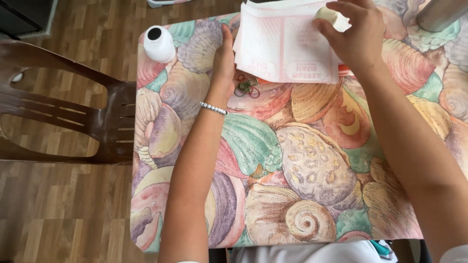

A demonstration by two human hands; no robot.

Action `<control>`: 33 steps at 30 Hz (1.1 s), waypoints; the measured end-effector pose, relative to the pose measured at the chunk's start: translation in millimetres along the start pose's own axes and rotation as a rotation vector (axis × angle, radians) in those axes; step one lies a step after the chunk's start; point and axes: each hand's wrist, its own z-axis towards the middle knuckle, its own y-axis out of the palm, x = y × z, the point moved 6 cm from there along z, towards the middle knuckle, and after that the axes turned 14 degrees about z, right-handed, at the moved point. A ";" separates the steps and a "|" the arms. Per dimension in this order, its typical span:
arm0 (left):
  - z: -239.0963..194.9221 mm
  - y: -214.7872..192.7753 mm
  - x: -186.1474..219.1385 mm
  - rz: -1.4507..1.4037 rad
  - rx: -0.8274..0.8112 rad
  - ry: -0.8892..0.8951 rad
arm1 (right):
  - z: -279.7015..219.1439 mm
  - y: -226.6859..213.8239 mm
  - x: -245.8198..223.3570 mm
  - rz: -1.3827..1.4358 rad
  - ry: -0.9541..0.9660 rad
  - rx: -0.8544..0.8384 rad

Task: Folding pre-printed paper sheets into bags on a table at a steady pace.

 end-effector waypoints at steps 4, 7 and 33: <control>7.7 5.8 -5.2 -0.059 -0.056 -0.101 | 11.0 9.3 49.9 0.078 0.197 -0.060; 31.1 -4.4 -26.9 0.119 0.024 0.057 | 21.0 11.7 88.5 -0.068 0.128 -0.067; -83.7 27.5 1.3 0.158 -0.076 0.581 | -85.3 -52.1 -40.2 0.767 0.728 0.125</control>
